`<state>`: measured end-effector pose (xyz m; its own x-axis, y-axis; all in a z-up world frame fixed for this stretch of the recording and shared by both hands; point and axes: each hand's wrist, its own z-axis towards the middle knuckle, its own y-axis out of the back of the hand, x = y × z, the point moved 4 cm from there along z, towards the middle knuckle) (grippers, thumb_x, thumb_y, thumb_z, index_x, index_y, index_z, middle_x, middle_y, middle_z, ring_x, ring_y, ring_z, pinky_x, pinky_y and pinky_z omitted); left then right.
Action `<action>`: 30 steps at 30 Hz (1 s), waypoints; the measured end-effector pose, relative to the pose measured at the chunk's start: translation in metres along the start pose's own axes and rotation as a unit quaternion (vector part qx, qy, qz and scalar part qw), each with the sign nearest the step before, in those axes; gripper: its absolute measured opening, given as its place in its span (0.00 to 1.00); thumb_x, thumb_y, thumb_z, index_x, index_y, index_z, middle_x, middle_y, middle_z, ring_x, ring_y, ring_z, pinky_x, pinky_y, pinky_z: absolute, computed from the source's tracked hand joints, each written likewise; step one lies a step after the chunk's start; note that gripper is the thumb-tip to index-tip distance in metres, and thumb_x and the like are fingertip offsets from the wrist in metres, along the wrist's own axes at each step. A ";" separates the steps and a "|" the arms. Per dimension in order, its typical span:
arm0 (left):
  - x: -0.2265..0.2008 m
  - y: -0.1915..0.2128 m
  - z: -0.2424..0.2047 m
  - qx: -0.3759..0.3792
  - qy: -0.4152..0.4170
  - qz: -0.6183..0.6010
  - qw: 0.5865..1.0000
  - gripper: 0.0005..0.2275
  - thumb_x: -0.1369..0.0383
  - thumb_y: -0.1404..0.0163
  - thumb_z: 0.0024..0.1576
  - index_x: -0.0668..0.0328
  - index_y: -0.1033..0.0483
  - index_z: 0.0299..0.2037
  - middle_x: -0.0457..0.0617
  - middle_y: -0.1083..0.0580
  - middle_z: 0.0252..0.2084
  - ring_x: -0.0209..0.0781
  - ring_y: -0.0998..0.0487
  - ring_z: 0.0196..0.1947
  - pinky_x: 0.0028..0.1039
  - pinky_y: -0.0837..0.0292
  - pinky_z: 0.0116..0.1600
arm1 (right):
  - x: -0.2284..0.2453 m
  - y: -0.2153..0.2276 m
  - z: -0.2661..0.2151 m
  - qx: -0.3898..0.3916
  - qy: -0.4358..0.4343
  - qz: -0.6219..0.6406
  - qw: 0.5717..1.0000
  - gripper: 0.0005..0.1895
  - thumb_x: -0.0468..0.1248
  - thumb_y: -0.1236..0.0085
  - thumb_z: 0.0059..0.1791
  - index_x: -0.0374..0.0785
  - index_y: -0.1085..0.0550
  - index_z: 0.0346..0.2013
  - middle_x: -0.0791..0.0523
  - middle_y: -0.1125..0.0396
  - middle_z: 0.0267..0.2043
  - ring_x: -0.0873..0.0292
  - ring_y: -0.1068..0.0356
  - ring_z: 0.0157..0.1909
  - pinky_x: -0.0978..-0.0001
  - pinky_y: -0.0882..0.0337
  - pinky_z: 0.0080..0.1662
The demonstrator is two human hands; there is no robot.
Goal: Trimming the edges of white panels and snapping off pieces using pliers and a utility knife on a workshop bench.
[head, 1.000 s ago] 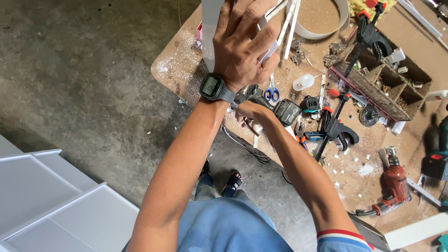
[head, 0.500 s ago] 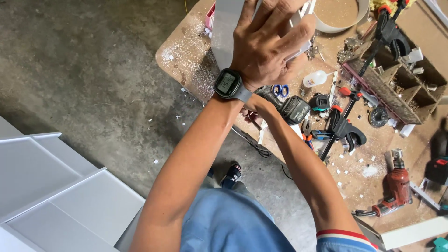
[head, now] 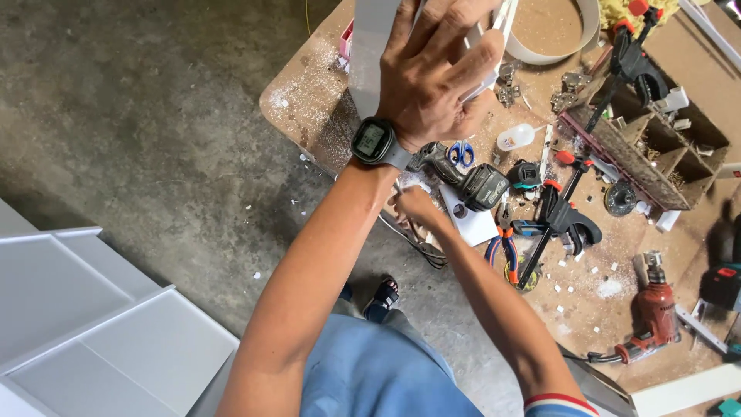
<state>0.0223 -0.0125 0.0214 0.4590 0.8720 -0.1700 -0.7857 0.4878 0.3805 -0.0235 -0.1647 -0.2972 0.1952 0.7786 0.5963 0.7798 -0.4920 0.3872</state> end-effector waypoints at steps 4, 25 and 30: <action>-0.008 0.016 0.006 -0.006 0.020 -0.026 0.999 0.13 0.69 0.43 0.50 0.49 0.24 0.45 0.49 0.30 0.58 0.51 0.30 0.61 0.52 0.36 0.72 | 0.028 0.025 0.022 0.100 -0.054 0.000 0.993 0.23 0.47 0.57 0.51 0.30 0.23 0.42 0.55 0.29 0.32 0.50 0.22 0.32 0.58 0.23 0.35; -0.002 0.008 0.005 -0.040 -0.001 -0.010 0.999 0.10 0.69 0.45 0.50 0.47 0.24 0.42 0.47 0.28 0.56 0.49 0.29 0.60 0.48 0.38 0.71 | 0.004 -0.006 0.007 -0.054 0.034 -0.125 0.990 0.13 0.36 0.43 0.40 0.26 0.19 0.22 0.47 0.27 0.20 0.53 0.25 0.23 0.63 0.26 0.34; -0.002 0.017 0.006 -0.015 -0.003 -0.010 1.000 0.15 0.64 0.45 0.52 0.49 0.22 0.50 0.51 0.30 0.60 0.53 0.31 0.63 0.50 0.42 0.73 | 0.035 0.008 0.010 0.030 -0.019 -0.046 0.998 0.12 0.34 0.49 0.40 0.28 0.20 0.26 0.44 0.28 0.22 0.50 0.24 0.23 0.58 0.25 0.31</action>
<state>0.0104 -0.0061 0.0339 0.4775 0.8616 -0.1724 -0.7882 0.5067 0.3494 -0.0046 -0.1373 -0.2800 0.1414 0.8343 0.5328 0.8294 -0.3937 0.3963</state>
